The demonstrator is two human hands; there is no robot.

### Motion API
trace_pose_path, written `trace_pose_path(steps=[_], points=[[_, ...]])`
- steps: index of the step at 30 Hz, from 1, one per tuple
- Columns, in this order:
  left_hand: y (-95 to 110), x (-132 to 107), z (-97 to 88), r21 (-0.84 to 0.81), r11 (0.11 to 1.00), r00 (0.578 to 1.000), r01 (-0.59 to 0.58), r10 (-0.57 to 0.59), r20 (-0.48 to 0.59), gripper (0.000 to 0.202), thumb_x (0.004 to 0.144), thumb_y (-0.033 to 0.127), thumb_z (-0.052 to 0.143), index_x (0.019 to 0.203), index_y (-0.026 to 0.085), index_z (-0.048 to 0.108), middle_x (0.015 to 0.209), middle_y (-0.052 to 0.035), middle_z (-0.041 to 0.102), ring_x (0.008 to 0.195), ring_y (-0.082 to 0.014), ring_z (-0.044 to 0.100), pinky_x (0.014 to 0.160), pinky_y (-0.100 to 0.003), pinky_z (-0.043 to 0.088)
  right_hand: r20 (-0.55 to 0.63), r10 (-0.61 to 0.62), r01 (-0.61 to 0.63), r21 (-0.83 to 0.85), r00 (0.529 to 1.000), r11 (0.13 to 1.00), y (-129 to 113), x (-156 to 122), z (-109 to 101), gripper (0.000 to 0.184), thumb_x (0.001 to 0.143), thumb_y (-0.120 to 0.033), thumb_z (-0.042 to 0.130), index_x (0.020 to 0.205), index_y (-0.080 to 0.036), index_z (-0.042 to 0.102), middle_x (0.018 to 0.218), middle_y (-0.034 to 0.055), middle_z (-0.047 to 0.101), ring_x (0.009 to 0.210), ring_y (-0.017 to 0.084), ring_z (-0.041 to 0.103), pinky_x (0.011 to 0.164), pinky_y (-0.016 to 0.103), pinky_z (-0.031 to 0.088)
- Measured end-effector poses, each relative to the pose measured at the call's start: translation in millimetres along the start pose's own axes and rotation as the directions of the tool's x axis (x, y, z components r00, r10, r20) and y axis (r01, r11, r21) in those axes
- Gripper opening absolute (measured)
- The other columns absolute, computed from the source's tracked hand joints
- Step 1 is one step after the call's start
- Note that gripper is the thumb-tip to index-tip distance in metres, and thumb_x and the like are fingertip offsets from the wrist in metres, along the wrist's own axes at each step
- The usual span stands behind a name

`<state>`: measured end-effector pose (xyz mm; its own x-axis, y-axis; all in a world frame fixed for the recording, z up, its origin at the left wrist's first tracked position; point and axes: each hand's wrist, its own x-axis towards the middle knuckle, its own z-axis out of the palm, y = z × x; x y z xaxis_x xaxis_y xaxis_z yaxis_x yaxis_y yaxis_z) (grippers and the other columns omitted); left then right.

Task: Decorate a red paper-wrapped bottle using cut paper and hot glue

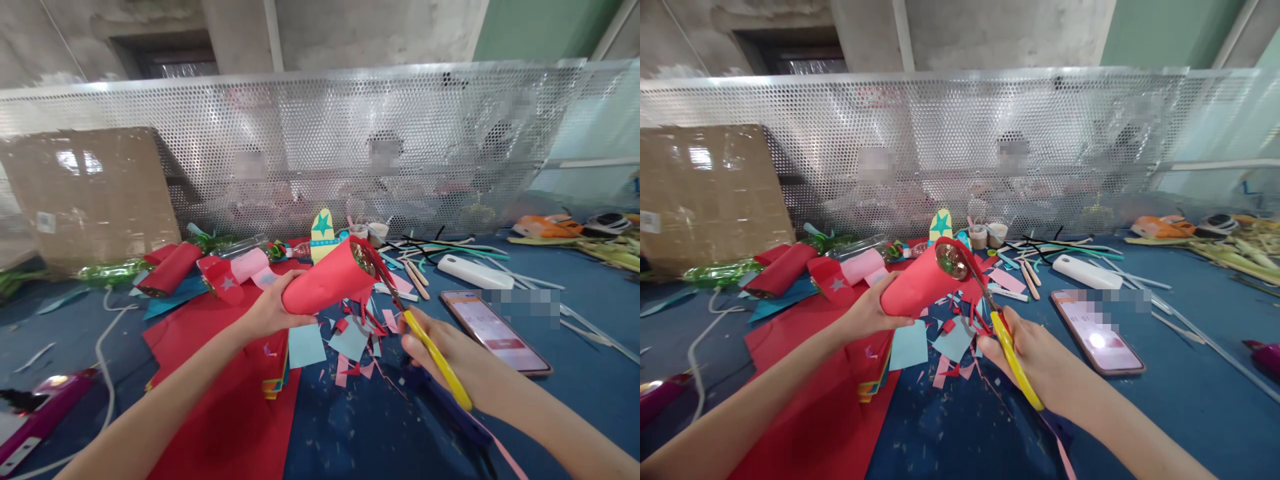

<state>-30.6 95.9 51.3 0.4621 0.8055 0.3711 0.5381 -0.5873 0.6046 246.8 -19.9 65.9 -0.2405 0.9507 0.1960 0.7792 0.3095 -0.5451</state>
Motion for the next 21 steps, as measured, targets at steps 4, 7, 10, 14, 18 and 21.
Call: trace_pose_path(steps=[4,7,10,14,18,21], points=[[0.5,-0.6,0.5,0.002,1.000,0.999,-0.004,0.004,0.047,0.077,0.056,0.040,0.079,0.122,0.021,0.046,0.112,-0.0098,0.061,0.099,-0.0297,0.062,0.086,-0.046,0.050,-0.060,-0.072,0.068,-0.063,0.996,0.996,-0.9,-1.9,1.3,0.024,0.089,-0.042,0.035,0.091,-0.023,0.049,0.081,0.0107,0.066,0.066,0.025,0.066,0.060,0.035,0.048],[0.8,-0.9,0.4,-0.007,1.000,0.998,-0.013,0.013,0.056,0.076,0.055,0.040,0.079,0.121,0.020,0.047,0.112,-0.0101,0.061,0.100,-0.0295,0.061,0.087,-0.046,0.049,-0.016,-0.029,0.028,-0.022,0.999,0.999,-1.2,-1.6,0.7,0.023,0.089,-0.044,0.033,0.086,-0.025,0.045,0.070,0.0066,0.062,0.060,0.023,0.063,0.056,0.034,0.046],[1.2,-0.9,-0.3,-0.011,1.000,0.998,-0.020,0.021,0.059,0.074,0.055,0.038,0.079,0.120,0.021,0.048,0.112,-0.0098,0.061,0.101,-0.0300,0.060,0.087,-0.046,0.049,0.010,-0.017,0.017,0.012,1.000,1.000,1.2,-0.3,0.2,0.025,0.090,-0.047,0.031,0.080,-0.026,0.041,0.067,0.0047,0.060,0.058,0.021,0.059,0.053,0.032,0.042],[-0.2,-0.5,-2.2,-0.036,0.999,0.995,-0.019,0.022,0.095,0.074,0.057,0.037,0.078,0.123,0.022,0.047,0.112,-0.0093,0.062,0.102,-0.0303,0.060,0.088,-0.046,0.049,-0.026,-0.002,0.003,0.035,1.000,0.999,6.0,1.5,1.1,0.034,0.089,-0.054,0.034,0.070,-0.026,0.036,0.058,-0.0002,0.052,0.050,0.016,0.045,0.048,0.028,0.035],[-3.4,-0.3,-5.4,-0.051,0.999,0.993,-0.012,0.017,0.117,0.076,0.057,0.038,0.078,0.124,0.021,0.047,0.114,-0.0102,0.062,0.104,-0.0310,0.060,0.089,-0.047,0.049,-0.046,0.032,-0.031,0.024,0.998,0.999,8.5,2.5,1.3,0.042,0.085,-0.060,0.038,0.063,-0.025,0.031,0.053,-0.0048,0.041,0.047,0.011,0.029,0.045,0.026,0.026],[-4.4,0.1,-9.4,-0.068,0.997,0.991,0.023,-0.014,0.133,0.077,0.056,0.040,0.078,0.123,0.020,0.048,0.113,-0.0106,0.063,0.102,-0.0309,0.062,0.086,-0.045,0.052,-0.057,0.027,-0.027,0.006,0.998,1.000,11.1,2.5,2.3,0.043,0.086,-0.059,0.039,0.063,-0.024,0.030,0.053,-0.0066,0.035,0.049,0.010,0.025,0.045,0.025,0.023]])
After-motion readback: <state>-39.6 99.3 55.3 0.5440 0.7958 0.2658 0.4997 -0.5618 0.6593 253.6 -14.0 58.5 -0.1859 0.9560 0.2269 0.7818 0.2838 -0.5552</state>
